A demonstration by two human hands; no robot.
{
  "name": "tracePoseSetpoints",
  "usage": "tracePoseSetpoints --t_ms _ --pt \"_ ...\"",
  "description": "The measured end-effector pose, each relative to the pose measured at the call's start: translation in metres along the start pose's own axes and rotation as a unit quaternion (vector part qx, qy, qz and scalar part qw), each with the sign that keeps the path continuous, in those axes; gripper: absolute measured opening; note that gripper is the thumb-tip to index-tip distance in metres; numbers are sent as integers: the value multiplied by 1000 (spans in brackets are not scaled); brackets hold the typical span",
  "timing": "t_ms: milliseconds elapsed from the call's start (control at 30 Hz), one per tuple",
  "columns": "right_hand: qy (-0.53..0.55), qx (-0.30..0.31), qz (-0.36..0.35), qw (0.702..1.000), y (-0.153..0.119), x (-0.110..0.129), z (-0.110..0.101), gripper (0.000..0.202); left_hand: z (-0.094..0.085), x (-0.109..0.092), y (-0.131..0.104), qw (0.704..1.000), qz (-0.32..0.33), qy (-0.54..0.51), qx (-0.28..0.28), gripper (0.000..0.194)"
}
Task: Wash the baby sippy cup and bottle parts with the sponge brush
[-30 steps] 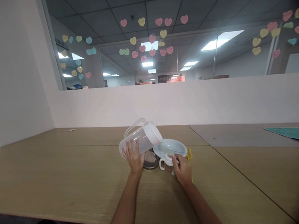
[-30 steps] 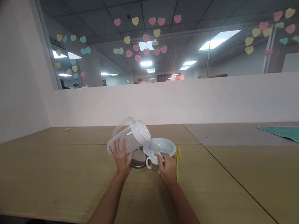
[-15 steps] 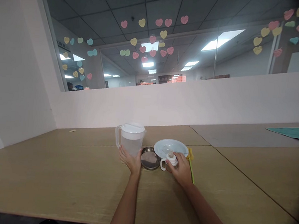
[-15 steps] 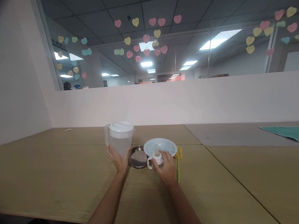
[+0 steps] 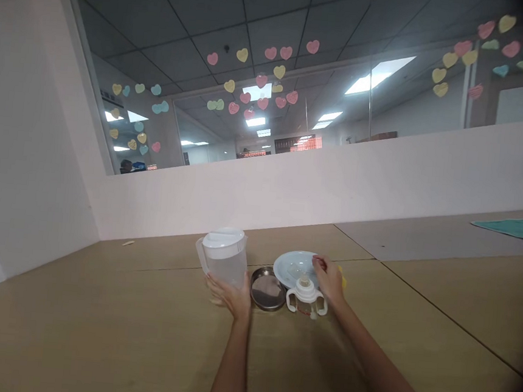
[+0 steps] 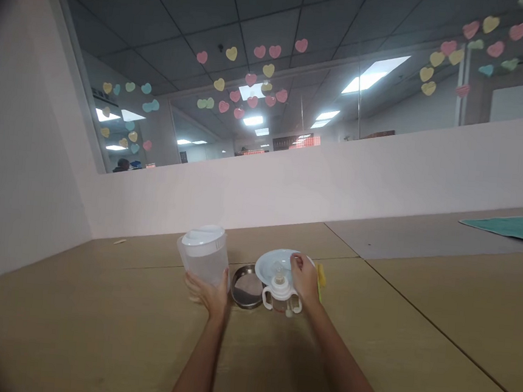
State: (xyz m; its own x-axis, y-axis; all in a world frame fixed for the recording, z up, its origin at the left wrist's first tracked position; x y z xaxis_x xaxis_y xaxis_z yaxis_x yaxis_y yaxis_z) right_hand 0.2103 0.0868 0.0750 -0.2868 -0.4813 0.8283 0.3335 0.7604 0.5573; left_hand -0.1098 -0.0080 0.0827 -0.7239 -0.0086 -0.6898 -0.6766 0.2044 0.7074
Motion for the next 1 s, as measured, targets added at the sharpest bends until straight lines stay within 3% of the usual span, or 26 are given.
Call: tracePoseSetpoints --t_ms 100,200,267,333,467,567,767,900,967,1000 --pt "12 78 3 997 24 1 25 34 -9 -35 -8 992 101 -80 15 86" --pt "34 147 12 989 21 7 39 43 1 -81 -41 935 238 -212 156 67" --pt "40 158 22 986 9 13 35 51 14 -106 -75 881 310 -233 270 74" --pt "26 165 11 986 -8 22 28 52 26 -117 -102 854 332 -218 335 84" --pt "-69 206 -54 975 -33 39 21 41 42 -115 -121 859 288 -194 376 75" --pt "-84 226 -54 969 -37 38 22 49 45 -111 -122 859 255 -208 392 70" --pt "34 272 32 961 -38 26 21 54 47 -105 -121 850 204 -244 420 72" --pt "181 349 98 914 -45 16 22 76 47 -103 -121 847 202 -264 415 77" --pt "212 340 93 912 -38 9 16 82 46 -102 -121 849 200 -271 409 79" --pt "215 307 87 923 -31 3 9 80 47 -101 -121 849 197 -272 408 80"
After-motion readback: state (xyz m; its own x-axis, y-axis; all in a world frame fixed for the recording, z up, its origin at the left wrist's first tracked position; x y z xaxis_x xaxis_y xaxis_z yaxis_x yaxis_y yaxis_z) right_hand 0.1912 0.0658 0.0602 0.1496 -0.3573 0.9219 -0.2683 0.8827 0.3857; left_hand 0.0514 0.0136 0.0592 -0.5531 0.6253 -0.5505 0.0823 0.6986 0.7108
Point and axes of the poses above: each hand's wrist, its own y-axis towards the middle knuckle, its own z-axis out of the palm, x = y × z, the point moved 9 cm from there along y, towards the middle knuckle, and after that the axes turned 2 degrees about -y, right-handed, at the moved point
